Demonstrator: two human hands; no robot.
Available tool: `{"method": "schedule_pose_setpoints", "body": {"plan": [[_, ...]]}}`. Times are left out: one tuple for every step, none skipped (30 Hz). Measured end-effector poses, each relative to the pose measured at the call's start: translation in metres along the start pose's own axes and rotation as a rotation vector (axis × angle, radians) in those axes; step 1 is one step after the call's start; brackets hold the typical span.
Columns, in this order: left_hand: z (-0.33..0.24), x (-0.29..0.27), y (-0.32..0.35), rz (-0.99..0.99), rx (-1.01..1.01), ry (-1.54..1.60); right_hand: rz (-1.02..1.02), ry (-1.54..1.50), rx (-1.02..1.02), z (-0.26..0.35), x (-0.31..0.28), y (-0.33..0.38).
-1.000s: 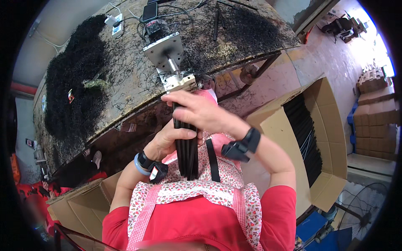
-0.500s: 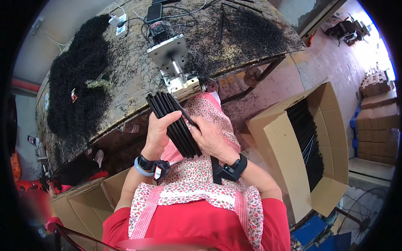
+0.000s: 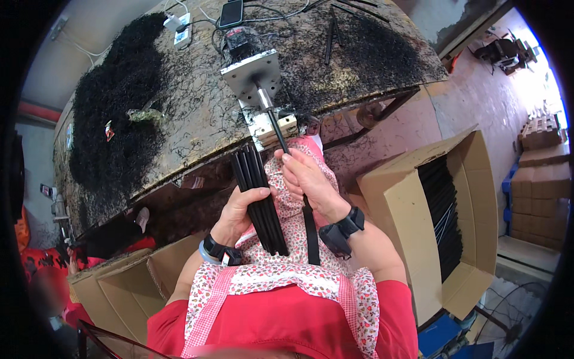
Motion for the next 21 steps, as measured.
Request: {"method": "schedule_pose_setpoints", "body": {"plan": [[0.000, -0.001, -0.001, 0.000, -0.001, 0.001, -0.011, -0.016, -0.012, 0.001, -0.001, 0.002], [-0.001, -0.001, -0.003, 0.013, 0.007, 0.006, -0.012, -0.017, -0.012, -0.001, 0.001, 0.006], [-0.002, -0.001, -0.005, 0.026, 0.016, 0.012, -0.027, -0.043, 0.009, -0.008, 0.003, 0.015], [-0.002, -0.001, -0.006, 0.038, 0.024, 0.017, -0.042, -0.069, 0.030, -0.015, 0.005, 0.024], [0.000, -0.001, -0.006, 0.040, 0.021, 0.016, -0.059, -0.097, 0.050, -0.019, 0.004, 0.029], [0.002, -0.003, -0.006, 0.031, 0.025, 0.036, -0.062, -0.098, 0.048, -0.020, 0.004, 0.030], [0.004, -0.004, -0.005, 0.022, 0.031, 0.055, -0.054, -0.096, 0.039, -0.019, 0.004, 0.029], [0.005, -0.005, -0.005, 0.012, 0.036, 0.075, -0.044, -0.094, 0.030, -0.019, 0.005, 0.028], [0.006, -0.003, -0.004, 0.013, 0.035, 0.074, -0.035, -0.091, 0.020, -0.018, 0.005, 0.026], [0.004, 0.000, -0.002, -0.007, 0.061, 0.060, -0.037, -0.092, 0.018, -0.017, 0.002, 0.023], [0.000, 0.003, -0.001, -0.026, 0.088, 0.045, -0.024, -0.082, 0.012, -0.015, -0.001, 0.017], [-0.003, 0.007, 0.001, -0.044, 0.114, 0.030, -0.010, -0.071, 0.006, -0.014, -0.005, 0.012], [-0.005, 0.013, 0.001, -0.040, 0.111, 0.028, 0.002, -0.060, -0.001, -0.012, -0.007, 0.010], [-0.011, 0.019, 0.000, -0.044, 0.148, 0.005, -0.002, -0.061, -0.006, -0.011, -0.010, 0.011], [-0.018, 0.024, 0.000, -0.053, 0.190, -0.017, -0.006, -0.042, 0.001, -0.009, -0.012, 0.012], [-0.023, 0.028, -0.002, -0.060, 0.230, -0.038, -0.012, -0.022, 0.007, -0.008, -0.014, 0.014], [-0.024, 0.030, -0.005, -0.059, 0.231, -0.039, -0.016, -0.002, 0.014, -0.008, -0.015, 0.014], [-0.027, 0.031, -0.009, -0.068, 0.260, -0.018, -0.016, -0.002, 0.012, -0.014, -0.013, 0.019], [-0.029, 0.032, -0.013, -0.076, 0.289, 0.003, -0.109, 0.432, -0.174, -0.008, -0.011, 0.033], [-0.030, 0.031, -0.016, -0.088, 0.317, 0.026, -0.201, 0.866, -0.359, -0.004, -0.001, 0.050], [-0.027, 0.029, -0.020, -0.090, 0.317, 0.026, -0.291, 1.299, -0.544, 0.001, 0.014, 0.063]]}}
Point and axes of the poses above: each hand's wrist, its own y-axis away from the middle knuckle, its own x-axis out of the palm, z = x × y, the point moved 8 cm from there along -y, towards the middle knuckle, and after that the axes turned 7 degrees about z, right-handed, at the moved point
